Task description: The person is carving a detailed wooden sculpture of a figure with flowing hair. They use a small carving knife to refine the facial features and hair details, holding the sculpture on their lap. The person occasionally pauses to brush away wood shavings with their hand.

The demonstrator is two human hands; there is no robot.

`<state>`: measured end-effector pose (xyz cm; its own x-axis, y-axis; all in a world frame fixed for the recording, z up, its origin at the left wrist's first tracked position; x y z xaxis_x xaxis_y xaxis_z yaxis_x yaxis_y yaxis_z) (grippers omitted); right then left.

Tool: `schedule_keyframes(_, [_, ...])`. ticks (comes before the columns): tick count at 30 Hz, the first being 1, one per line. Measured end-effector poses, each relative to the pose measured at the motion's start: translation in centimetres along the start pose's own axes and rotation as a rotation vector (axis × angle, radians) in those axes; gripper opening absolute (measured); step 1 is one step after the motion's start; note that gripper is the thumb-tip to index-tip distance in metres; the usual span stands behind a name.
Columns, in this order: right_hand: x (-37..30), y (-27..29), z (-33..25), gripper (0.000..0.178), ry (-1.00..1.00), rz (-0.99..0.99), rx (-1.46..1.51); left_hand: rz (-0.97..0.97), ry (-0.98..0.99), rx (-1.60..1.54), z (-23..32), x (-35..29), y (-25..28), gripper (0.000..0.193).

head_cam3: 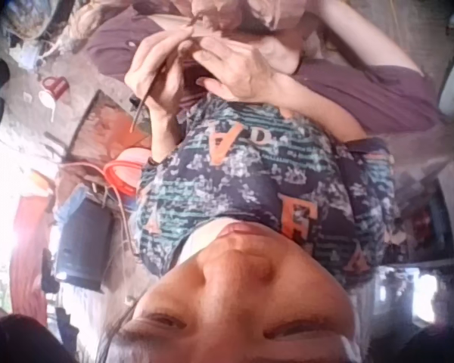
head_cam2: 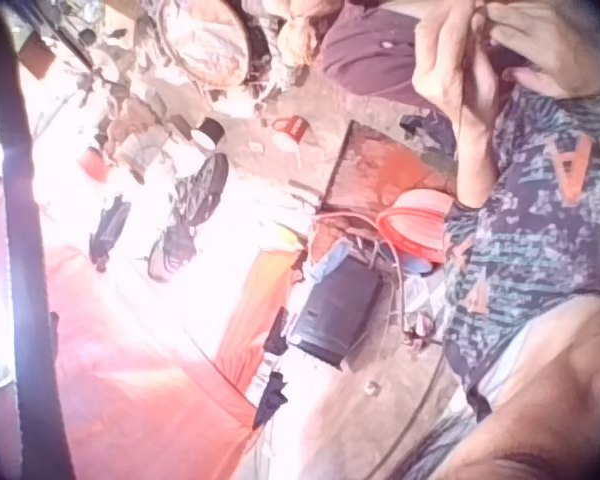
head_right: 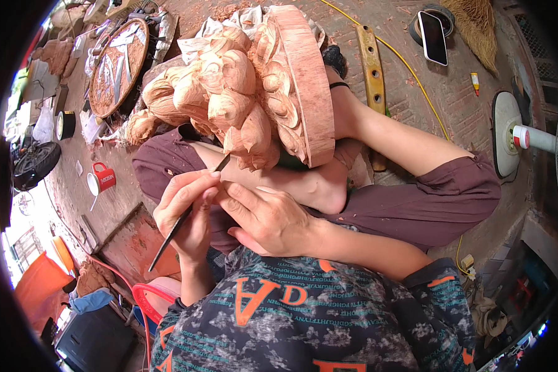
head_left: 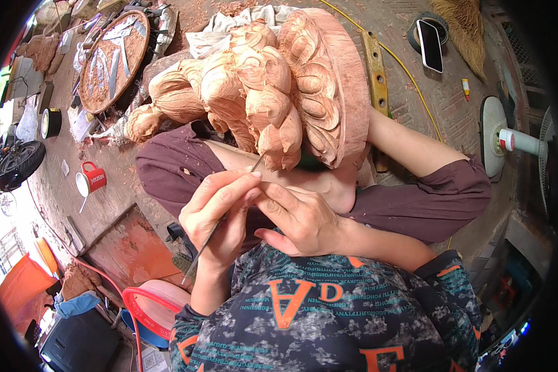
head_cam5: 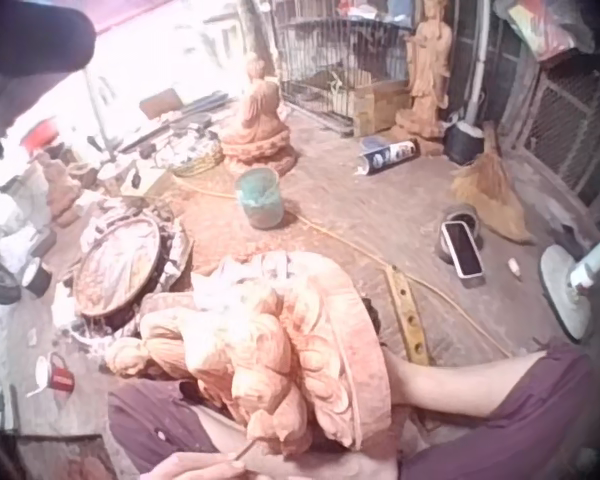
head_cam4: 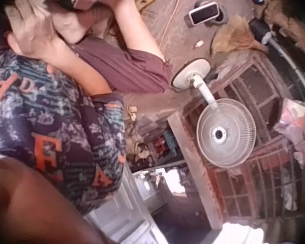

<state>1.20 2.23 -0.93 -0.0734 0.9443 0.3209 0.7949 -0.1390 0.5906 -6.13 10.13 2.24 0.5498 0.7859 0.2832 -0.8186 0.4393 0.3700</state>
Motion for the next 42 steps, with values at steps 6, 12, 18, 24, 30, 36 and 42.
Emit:
schedule_keyframes(6, [-1.1,0.9,0.3,0.068,-0.012,0.075,-0.098,-0.089,-0.063,-0.016,0.8,0.4,-1.4,0.019])
schedule_keyframes(12, [-1.0,1.7,0.9,0.072,-0.146,0.066,-0.094,0.033,0.069,-0.079,0.7,1.3,-1.9,0.013])
schedule_keyframes(18, [0.4,2.4,0.2,0.07,-0.055,0.02,-0.132,0.096,0.157,-0.137,-0.5,1.4,-1.0,0.012])
schedule_keyframes(24, [0.5,1.9,0.4,0.064,-0.057,0.041,-0.13,0.15,0.245,-0.171,-1.2,0.9,-0.9,0.011])
schedule_keyframes(30, [0.2,3.3,0.4,0.066,-0.006,0.112,-0.214,0.098,0.094,-0.039,0.7,1.8,-2.1,0.011])
schedule_keyframes(36, [1.1,2.1,-0.2,0.065,0.004,-0.003,-0.15,0.139,0.066,-0.052,0.4,1.4,0.2,0.014])
schedule_keyframes(42, [0.9,1.7,-0.1,0.054,-0.006,0.015,-0.2,0.1,0.049,-0.115,-0.1,0.9,-0.5,0.018])
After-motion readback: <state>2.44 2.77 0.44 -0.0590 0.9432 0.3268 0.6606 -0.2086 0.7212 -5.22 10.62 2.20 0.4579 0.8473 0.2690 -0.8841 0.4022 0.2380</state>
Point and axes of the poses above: each hand's wrist, its own x-axis towards the middle knuckle, its own y-axis out of the back of the hand, z = x × y, the point moved 10 cm from there along x, towards the middle knuckle, and after that the axes turned 8 degrees about -x, right-handed, at the moved point
